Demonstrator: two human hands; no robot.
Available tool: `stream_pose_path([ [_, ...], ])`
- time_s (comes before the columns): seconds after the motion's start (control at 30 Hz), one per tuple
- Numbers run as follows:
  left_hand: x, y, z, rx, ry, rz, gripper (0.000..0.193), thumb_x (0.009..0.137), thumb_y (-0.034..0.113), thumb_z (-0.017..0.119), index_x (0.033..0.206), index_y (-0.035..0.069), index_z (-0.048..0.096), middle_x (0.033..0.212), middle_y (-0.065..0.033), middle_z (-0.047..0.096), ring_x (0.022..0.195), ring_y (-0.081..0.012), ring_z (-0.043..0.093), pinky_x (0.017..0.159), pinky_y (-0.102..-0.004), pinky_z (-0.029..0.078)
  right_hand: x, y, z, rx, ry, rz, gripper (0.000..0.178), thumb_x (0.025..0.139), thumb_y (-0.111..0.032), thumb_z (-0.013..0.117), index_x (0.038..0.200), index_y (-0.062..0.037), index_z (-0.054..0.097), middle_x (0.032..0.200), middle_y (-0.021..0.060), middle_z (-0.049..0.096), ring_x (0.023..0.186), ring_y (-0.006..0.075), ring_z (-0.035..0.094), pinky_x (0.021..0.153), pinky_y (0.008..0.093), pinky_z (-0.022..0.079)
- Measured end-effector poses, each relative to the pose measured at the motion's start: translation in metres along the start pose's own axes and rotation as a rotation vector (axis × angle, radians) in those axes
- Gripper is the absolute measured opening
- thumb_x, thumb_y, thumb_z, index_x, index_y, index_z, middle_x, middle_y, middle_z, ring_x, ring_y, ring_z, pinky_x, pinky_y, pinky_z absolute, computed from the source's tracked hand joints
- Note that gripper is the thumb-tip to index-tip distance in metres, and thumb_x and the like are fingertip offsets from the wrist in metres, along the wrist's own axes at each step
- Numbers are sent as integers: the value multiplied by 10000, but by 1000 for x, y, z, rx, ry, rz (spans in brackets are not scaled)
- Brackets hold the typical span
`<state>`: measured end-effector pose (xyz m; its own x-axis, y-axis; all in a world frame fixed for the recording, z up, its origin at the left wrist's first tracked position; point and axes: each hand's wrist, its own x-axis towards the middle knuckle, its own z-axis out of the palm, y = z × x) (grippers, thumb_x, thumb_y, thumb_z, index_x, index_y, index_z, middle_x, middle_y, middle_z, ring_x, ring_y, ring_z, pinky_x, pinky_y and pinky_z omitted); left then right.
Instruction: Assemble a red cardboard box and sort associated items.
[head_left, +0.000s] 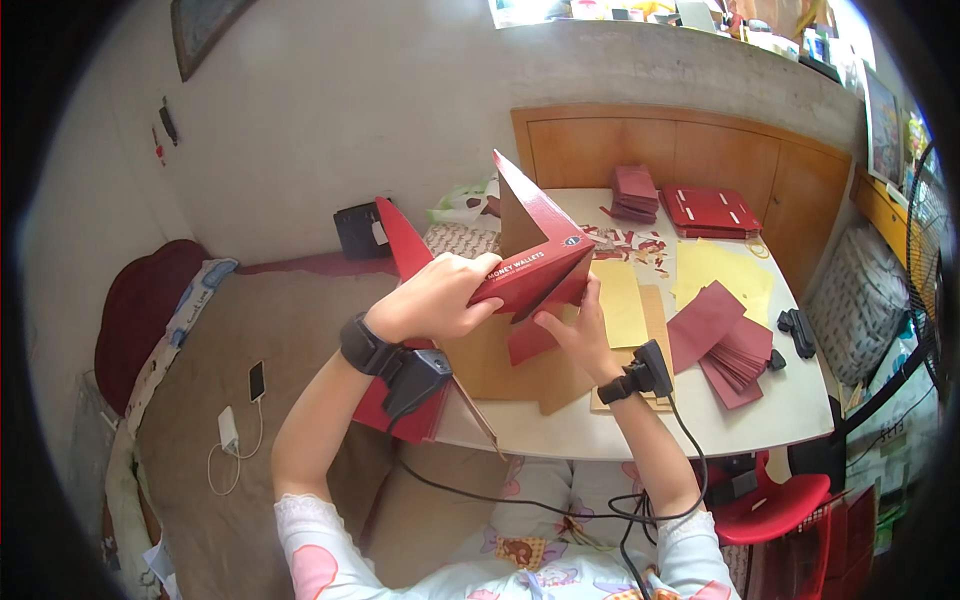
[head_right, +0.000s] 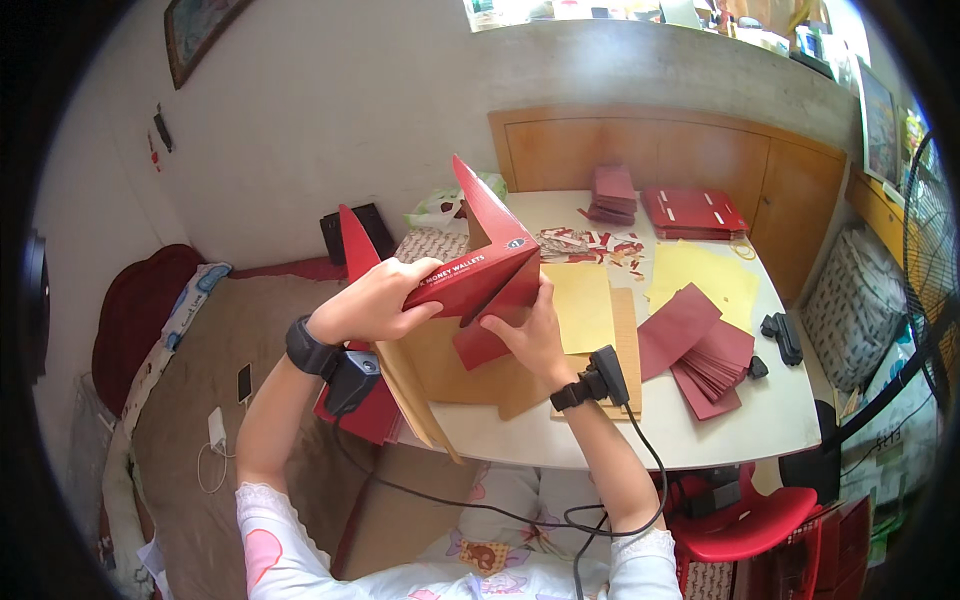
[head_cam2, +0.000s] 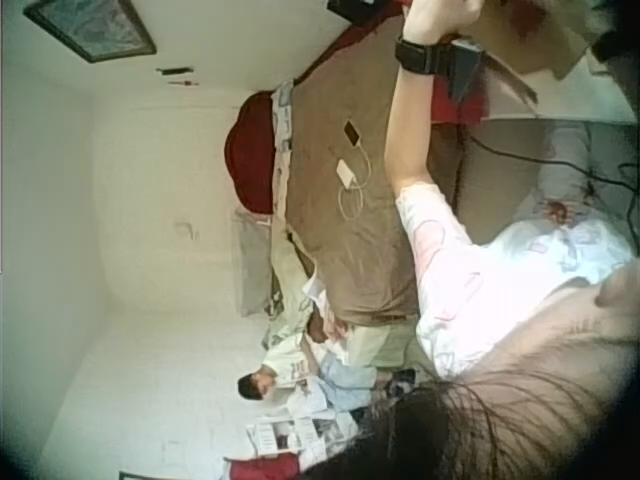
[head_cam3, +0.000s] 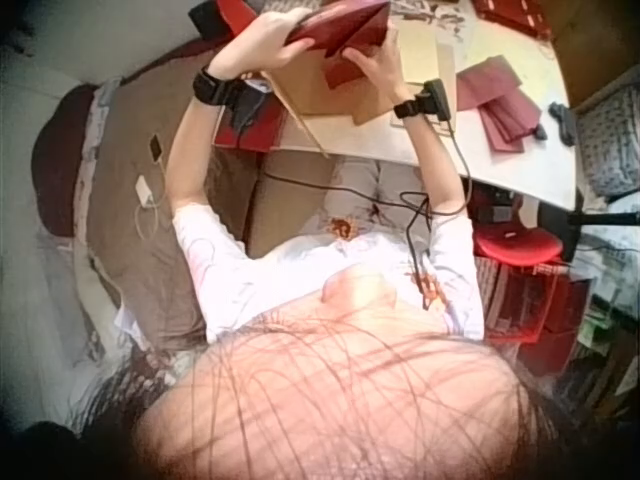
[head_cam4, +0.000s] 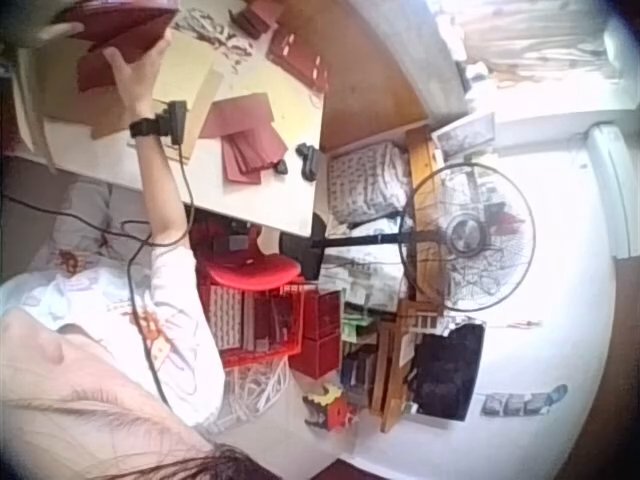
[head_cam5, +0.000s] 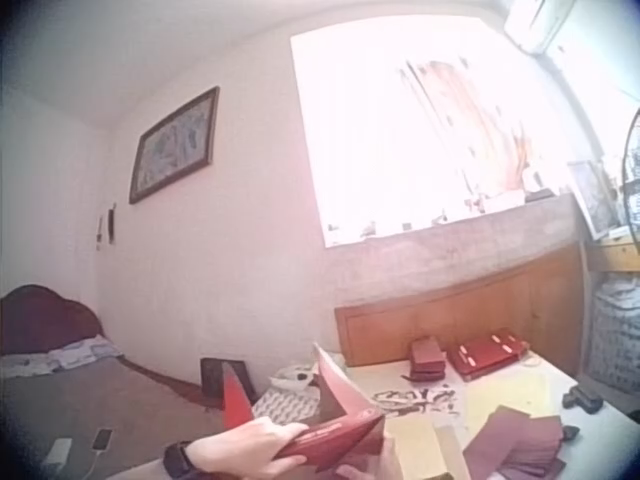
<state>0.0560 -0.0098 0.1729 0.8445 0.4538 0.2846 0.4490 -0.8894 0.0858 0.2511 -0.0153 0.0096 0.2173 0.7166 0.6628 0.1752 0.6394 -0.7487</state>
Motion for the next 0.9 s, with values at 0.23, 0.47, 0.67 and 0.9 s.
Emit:
stream_pose_path([
  [0.23,10,1,6,-14,-33,-33,400,782,139,612,1107,-68,503,800,-264,599,771,-387,596,696,-402,469,2,8,11,-48,156,91,777,658,-209,821,1211,14,323,1099,179,557,1020,275,577,861,372,478],
  [0.47,11,3,5,-152,54,-28,372,886,185,536,1170,-54,515,841,-242,594,731,-347,583,698,-364,473,1,11,13,-98,189,16,779,665,-219,814,1228,7,326,1115,184,546,1023,282,570,858,367,474],
  [0.67,9,-1,18,-246,397,101,327,940,230,464,1061,-44,595,936,-132,540,762,-217,549,700,-321,451,0,17,17,-69,214,4,781,674,-210,809,1240,10,319,1144,185,519,1047,272,549,879,358,460],
  [0.9,-14,-20,15,-297,613,28,370,934,241,383,772,33,643,826,-100,614,813,-228,536,864,-371,370,-1,10,23,46,222,-13,713,721,-125,772,1239,30,308,1142,155,504,1041,212,528,897,330,450],
])
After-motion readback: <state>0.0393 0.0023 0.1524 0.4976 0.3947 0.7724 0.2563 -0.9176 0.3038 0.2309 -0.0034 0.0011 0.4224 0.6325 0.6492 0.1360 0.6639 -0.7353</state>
